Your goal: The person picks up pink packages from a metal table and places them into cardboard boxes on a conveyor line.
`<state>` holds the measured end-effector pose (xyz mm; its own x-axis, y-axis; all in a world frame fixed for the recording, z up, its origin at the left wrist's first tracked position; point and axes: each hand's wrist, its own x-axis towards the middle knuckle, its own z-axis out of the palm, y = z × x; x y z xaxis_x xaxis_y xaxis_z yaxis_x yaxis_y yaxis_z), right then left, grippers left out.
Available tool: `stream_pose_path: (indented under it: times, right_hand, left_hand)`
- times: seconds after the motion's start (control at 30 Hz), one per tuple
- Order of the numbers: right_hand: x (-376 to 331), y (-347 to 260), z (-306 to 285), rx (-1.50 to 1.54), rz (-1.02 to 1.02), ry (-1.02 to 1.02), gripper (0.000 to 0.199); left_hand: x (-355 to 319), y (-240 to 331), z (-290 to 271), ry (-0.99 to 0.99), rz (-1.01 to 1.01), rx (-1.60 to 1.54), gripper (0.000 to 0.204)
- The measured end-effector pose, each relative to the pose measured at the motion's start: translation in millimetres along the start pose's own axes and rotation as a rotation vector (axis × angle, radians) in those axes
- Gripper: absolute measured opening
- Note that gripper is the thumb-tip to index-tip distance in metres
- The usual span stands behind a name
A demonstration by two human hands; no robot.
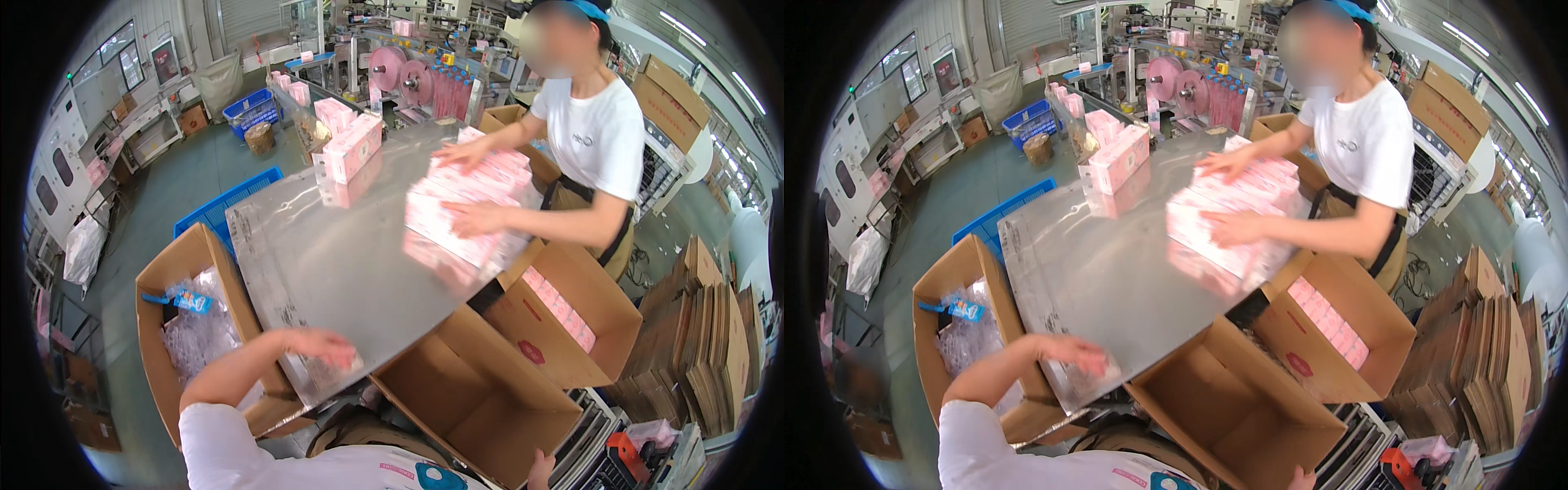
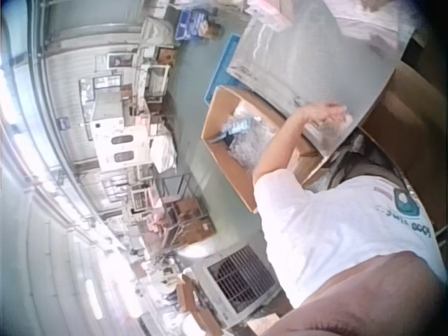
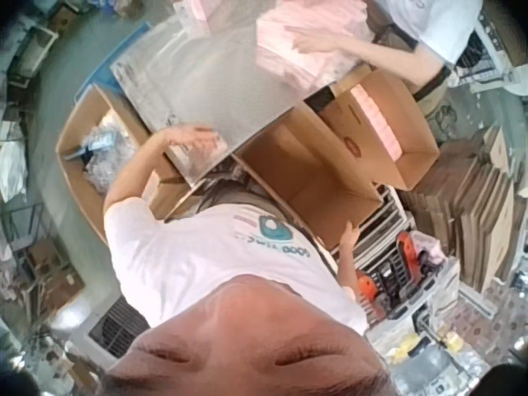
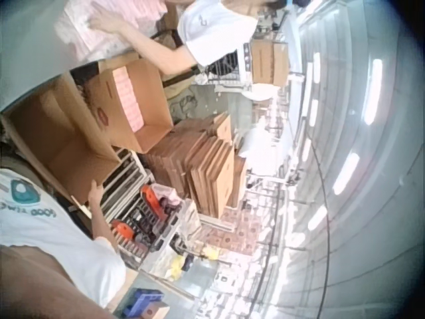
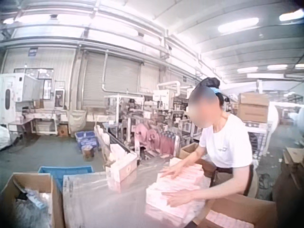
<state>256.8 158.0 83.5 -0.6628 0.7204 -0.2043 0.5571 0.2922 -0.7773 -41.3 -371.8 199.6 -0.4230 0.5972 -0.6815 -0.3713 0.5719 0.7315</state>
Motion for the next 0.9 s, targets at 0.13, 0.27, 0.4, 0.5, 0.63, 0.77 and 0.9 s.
stream_pose_path:
  times: [0.13, 0.27, 0.4, 0.5, 0.63, 0.77, 0.9]
  right_hand:
    - [-16, -62, 2, -0.225, 0.237, -0.189, 0.057]
    - [-27, -86, 0, -0.618, 0.204, -0.069, 0.069]
    - [-16, -83, -13, -0.809, 0.252, 0.061, 0.071]
    - [-11, -176, 27, -0.765, 0.274, 0.128, 0.065]
    - [1, -278, 93, -0.881, -0.076, -0.010, 0.059]
    - [74, -320, 204, -0.402, -0.185, -0.328, 0.023]
    - [135, -432, 348, -0.394, -0.827, -0.685, 0.027]
  left_hand:
    - [26, 31, -161, 0.596, 0.173, 0.661, 0.061]
    - [90, 79, -331, 1.008, 0.190, 0.866, 0.069]
    - [124, 158, -421, 1.258, -0.022, 0.745, 0.087]
    - [157, 180, -464, 1.452, -0.125, 0.658, 0.094]
    - [220, 190, -476, 1.434, -0.176, 0.695, 0.099]
    - [216, 161, -476, 1.287, -0.048, 0.860, 0.072]
    - [188, 124, -421, 1.231, 0.189, 0.976, 0.047]
